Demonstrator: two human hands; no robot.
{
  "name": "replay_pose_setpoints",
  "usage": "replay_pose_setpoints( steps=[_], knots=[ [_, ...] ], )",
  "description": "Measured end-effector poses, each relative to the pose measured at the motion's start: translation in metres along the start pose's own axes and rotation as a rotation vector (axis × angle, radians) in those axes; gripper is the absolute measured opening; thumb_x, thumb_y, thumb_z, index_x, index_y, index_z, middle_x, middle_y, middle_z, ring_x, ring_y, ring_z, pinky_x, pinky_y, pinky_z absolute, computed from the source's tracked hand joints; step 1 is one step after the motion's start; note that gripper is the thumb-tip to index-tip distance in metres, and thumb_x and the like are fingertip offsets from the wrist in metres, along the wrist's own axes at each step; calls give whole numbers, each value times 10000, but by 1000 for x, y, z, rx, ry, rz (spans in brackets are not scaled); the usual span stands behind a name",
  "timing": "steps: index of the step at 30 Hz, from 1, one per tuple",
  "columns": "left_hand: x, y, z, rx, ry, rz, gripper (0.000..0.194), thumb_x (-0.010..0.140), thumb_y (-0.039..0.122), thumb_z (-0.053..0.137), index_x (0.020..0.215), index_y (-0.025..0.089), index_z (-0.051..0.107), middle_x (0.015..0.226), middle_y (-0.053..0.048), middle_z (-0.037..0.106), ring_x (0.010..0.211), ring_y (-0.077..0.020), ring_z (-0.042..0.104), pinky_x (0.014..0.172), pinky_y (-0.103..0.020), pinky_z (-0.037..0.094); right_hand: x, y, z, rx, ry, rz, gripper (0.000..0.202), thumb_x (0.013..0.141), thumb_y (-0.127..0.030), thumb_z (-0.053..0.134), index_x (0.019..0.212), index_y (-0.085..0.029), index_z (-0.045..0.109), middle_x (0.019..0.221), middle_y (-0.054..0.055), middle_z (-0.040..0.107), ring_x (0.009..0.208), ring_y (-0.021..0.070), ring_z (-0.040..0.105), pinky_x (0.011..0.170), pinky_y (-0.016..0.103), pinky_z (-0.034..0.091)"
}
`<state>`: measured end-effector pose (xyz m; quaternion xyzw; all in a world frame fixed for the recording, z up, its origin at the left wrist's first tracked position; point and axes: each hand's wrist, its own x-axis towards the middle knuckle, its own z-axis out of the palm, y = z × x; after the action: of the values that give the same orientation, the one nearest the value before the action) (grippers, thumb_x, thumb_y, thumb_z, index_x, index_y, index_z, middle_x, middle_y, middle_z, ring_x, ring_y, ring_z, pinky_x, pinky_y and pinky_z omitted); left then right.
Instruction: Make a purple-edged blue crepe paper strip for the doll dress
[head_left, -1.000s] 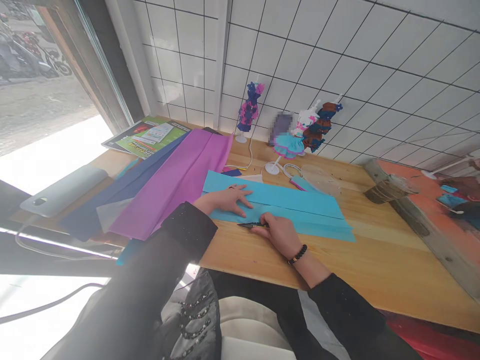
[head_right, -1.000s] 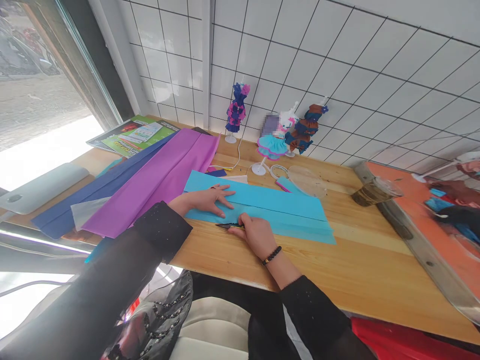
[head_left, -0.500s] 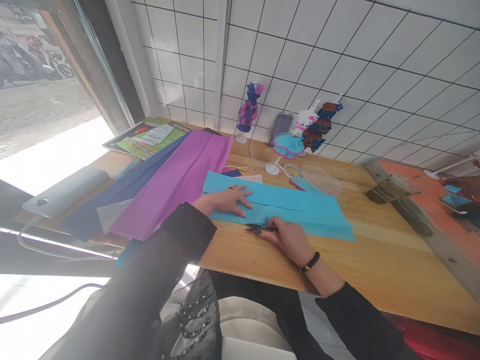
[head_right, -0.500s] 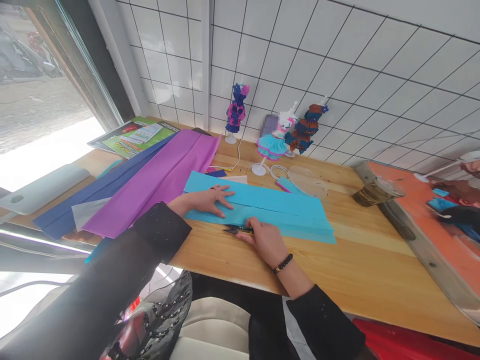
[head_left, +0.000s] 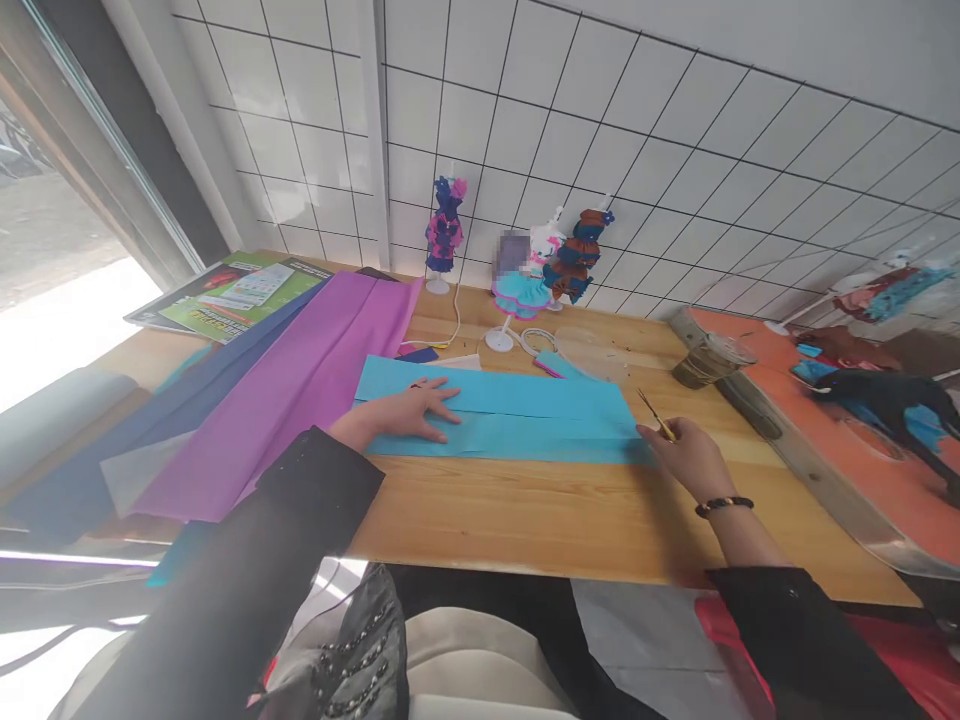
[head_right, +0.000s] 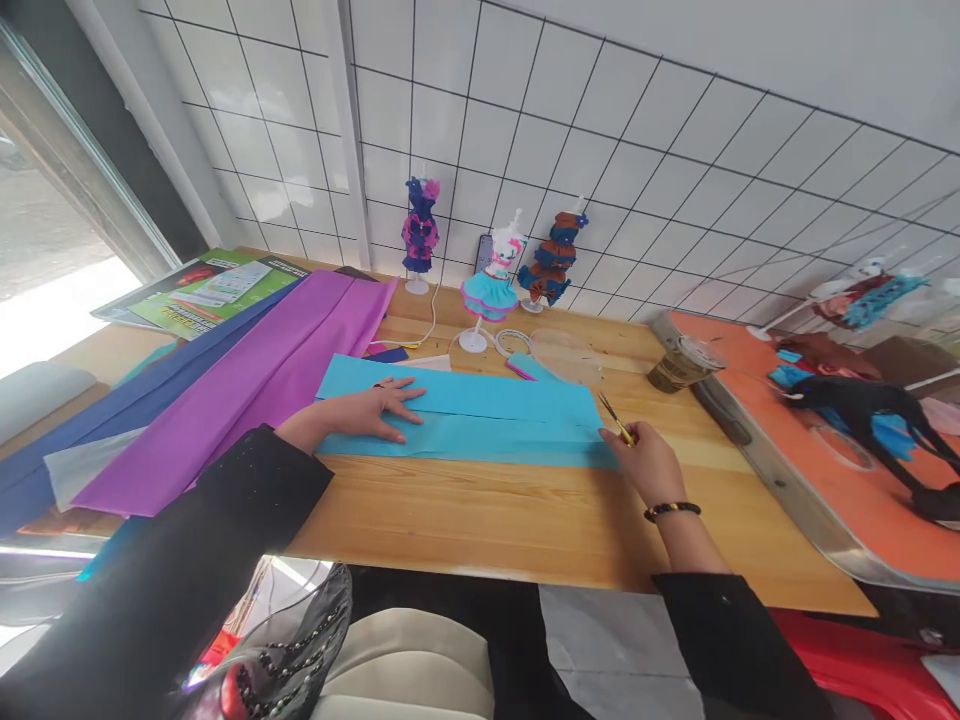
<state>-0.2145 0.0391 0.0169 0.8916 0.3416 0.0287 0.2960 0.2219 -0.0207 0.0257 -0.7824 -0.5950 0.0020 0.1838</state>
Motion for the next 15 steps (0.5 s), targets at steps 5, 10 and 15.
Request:
replay_pose_setpoints(
  steps=[5,10,15],
  knots=[
    [0,2,0,9,14,-12,507,692,590,560,1147,366,549,1451,62,171,1344,-249,21,1070,-378,37,20,5,14,40,-97,22,320,622,-510,533,558,-221,412,497,15,500,458,154,447,443,276,292],
    [0,6,-2,12,16,-34,533,687,630,531,1152,370,543,1449,65,177,1343,-244,44,1073,-374,33,18,-9,16,136,-144,-50,250,637,-446,512,617,-205,448,575,19,537,533,160,485,482,269,324],
    [1,7,-2,22,3,-38,536,692,631,523,1160,372,536,1447,59,192,1344,-235,46,1075,-379,36,2,-8,3,174,-81,-150,242,697,-448,464,665,-211,430,599,6,515,555,149,462,509,260,333]
  ],
)
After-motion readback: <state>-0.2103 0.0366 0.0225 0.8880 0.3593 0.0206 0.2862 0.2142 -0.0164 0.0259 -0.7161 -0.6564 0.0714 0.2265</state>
